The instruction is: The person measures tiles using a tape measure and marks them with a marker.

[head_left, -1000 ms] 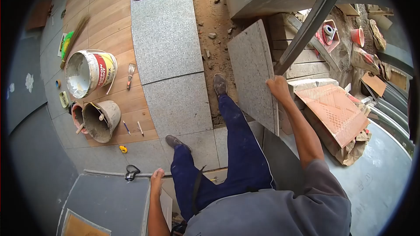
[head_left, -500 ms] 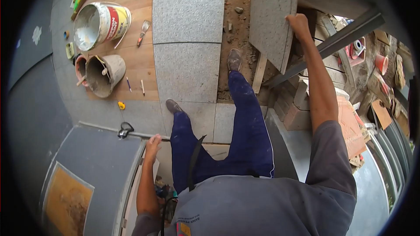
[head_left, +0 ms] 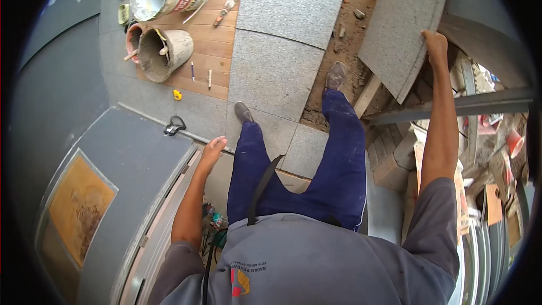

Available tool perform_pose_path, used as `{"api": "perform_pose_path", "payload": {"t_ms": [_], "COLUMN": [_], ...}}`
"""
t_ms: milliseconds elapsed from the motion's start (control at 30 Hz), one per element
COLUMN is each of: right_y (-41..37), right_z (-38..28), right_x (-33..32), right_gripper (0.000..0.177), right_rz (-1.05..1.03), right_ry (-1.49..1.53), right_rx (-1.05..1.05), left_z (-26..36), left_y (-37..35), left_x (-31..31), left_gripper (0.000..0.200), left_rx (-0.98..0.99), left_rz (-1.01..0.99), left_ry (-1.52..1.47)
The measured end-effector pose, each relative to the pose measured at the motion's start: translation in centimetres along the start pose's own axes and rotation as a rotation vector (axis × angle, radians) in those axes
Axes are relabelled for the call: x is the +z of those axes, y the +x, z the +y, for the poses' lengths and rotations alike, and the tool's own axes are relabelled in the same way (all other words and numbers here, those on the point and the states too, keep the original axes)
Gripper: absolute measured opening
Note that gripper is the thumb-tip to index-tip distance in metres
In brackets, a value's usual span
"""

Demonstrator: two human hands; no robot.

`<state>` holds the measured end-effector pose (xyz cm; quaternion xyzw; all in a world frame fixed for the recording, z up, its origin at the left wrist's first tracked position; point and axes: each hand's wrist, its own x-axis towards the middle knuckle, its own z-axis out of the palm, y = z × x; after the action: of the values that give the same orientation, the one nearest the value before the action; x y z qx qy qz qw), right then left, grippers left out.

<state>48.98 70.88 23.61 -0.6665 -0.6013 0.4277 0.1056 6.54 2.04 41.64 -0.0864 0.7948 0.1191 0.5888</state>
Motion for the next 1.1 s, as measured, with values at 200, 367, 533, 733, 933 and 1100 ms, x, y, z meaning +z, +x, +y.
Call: {"api": "perform_pose_path", "payload": {"t_ms": [200,367,533,733,933,1100], "right_y": [2.1,3.9,5.0,2.0,-0.9,-2.1], "right_z": [1.2,3.4,5.0,4.1,5.5,0.9], "right_x": [-1.0,-1.8,-1.9,-2.3,-3.8,-0.7], "right_gripper": [0.039,0.042,0.044,0.053,0.068,0.081], "right_rz": [-0.018,-0.074,-0.020,0.076,0.215,0.477], "right_ry": [-0.023,-0.023,-0.007,0.077,-0.497,-1.144], "right_rx": [0.072,0.099,0.088,0.101,0.064,0.184], "left_z": [5.0,5.9,4.2,0.5,-1.8,-5.5], "left_y": [-0.5,-0.9,2.4,18.4,37.2,43.8], "left_x": [0.0,-1.5,-5.5,-14.1,-19.3,-20.1], "left_gripper": [0.059,0.057,0.052,0.042,0.037,0.036], "left_rx": [0.140,0.201,0.190,0.205,0.186,0.174], "left_rz": [0.142,0.282,0.427,0.437,0.365,0.381], "left_ry": [0.038,0.071,0.084,0.311,0.223,0.171]}}
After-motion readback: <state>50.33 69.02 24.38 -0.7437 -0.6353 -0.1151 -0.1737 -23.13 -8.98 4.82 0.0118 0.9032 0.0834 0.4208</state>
